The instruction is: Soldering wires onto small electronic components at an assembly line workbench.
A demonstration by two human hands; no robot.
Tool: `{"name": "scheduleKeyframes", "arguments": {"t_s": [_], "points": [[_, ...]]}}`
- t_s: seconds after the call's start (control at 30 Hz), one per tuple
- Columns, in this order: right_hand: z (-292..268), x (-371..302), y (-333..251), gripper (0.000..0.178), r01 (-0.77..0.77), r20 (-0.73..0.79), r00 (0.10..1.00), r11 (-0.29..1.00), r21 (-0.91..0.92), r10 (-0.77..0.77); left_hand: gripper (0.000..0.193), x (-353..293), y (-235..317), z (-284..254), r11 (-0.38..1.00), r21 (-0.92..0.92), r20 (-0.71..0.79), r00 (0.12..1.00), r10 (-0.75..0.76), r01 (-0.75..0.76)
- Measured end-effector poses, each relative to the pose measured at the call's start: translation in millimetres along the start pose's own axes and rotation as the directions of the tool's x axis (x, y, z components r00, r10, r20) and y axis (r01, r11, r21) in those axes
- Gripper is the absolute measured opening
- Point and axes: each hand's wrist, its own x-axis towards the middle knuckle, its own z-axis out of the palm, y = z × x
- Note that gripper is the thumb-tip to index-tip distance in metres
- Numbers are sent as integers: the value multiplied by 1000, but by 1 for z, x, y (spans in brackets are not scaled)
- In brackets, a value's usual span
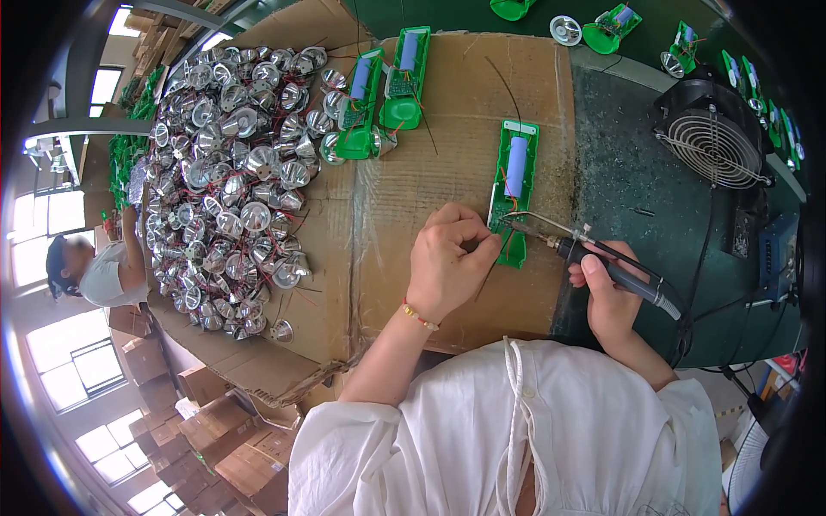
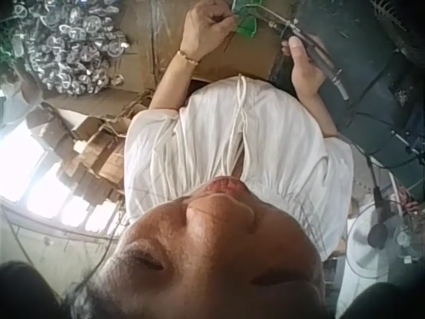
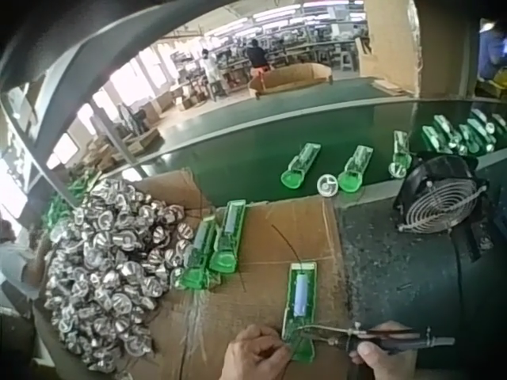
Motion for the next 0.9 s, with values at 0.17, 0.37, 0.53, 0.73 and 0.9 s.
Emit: {"name": "scheduleKeyframes", "arguments": {"t_s": [0.17, 0.37, 0.53, 0.73, 0.9], "points": [[-5, -1, -1, 18, 95, -82, 993, 994, 59, -90, 9, -1, 1, -2, 1000, 15, 3, 1000, -6, 6], [-15, -1, 0, 20, 108, -57, 993, 994, 26, -107, 9, -1, 4, -3, 999, 29, 11, 1000, -24, 23], [-39, 11, 2, 21, 218, -208, 952, 974, -53, -224, 15, -4, 8, -11, 817, -492, 128, 953, -276, 303], [-47, 26, 4, 20, 147, -303, 938, 985, -96, -169, 11, 41, 24, -6, 988, 142, 82, 996, 42, -53], [-52, 26, 7, 22, 95, -312, 942, 991, -94, -120, 15, 184, 39, -8, 911, 387, -117, 972, 202, -143]]}}
